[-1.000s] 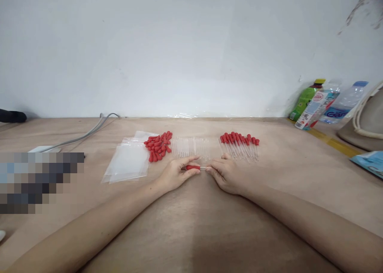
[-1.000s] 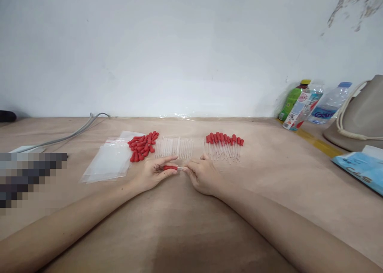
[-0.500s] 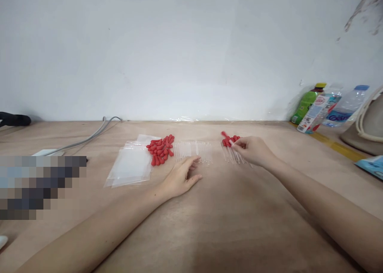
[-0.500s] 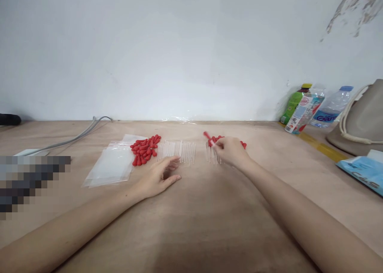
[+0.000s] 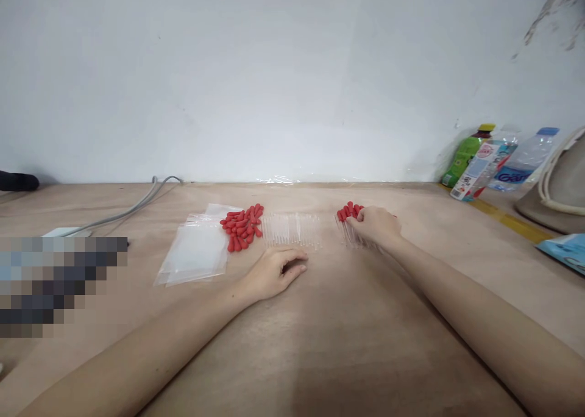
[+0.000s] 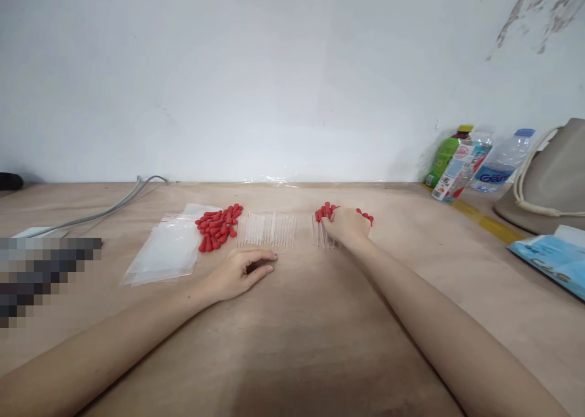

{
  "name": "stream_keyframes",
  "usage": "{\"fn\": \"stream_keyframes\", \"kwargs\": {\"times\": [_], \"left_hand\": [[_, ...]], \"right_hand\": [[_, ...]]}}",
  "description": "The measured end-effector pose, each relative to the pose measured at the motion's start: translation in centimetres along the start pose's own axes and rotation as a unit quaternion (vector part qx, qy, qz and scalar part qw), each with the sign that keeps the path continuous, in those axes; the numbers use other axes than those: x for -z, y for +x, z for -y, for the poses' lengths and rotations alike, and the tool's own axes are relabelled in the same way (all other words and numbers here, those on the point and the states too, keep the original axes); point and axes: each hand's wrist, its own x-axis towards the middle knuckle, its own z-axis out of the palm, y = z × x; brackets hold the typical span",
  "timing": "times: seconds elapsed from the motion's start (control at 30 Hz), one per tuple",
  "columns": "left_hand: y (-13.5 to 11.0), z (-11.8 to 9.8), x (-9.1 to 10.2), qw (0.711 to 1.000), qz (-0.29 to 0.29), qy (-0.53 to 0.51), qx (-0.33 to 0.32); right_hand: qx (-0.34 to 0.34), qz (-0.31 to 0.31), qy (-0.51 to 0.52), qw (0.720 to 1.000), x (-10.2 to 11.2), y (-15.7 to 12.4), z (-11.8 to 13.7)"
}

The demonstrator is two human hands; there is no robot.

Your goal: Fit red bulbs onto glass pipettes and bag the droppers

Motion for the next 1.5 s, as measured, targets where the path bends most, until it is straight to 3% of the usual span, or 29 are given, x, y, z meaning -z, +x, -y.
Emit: {"fn": "stream_keyframes", "kwargs": {"times": [0.3, 0.5, 0.77, 0.87, 0.97, 1.1, 1.2, 1.3, 1.5], "left_hand": [[0.1, -0.2, 0.1, 1.000, 0.004, 0.001, -0.003], [0.2, -0.3, 0.1, 1.000, 0.009, -0.001, -0.004], [0.2, -0.1, 0.0, 1.000, 0.015, -0.003, -0.007], [0.1, -0.1, 0.0, 1.000, 0.018, -0.003, -0.008], [-0.1, -0.3, 0.2, 1.000, 0.017, 0.004, -0.004], [-0.3, 0.1, 1.0, 0.995, -0.043, 0.088, 0.009], [-0.2, 1.5, 2.1, 0.972, -0.121, 0.200, 0.030], [0.0, 3.2, 3.3, 0.941, -0.158, 0.293, 0.065], [-0.1, 4.7, 4.5, 0.922, -0.117, 0.356, 0.100]], "right_hand": [[0.087, -0.052, 0.002, 0.995, -0.5, -1.4, 1.8], [0.082, -0.014, -0.069, 0.994, -1.4, -0.9, 3.8], [0.103, 0.000, -0.084, 0.991, -2.2, -0.6, 5.1], [0.110, -0.021, -0.086, 0.990, -2.3, -1.6, 5.1], [0.156, -0.098, -0.094, 0.978, -2.2, -3.4, 4.4], [0.261, -0.215, -0.070, 0.939, -2.4, -5.6, 2.7], [0.296, -0.244, -0.015, 0.924, -2.8, -6.6, 1.1], [0.309, -0.246, 0.025, 0.918, -3.0, -7.0, -0.1], [0.305, -0.218, 0.046, 0.926, -2.8, -7.0, -0.5]]}}
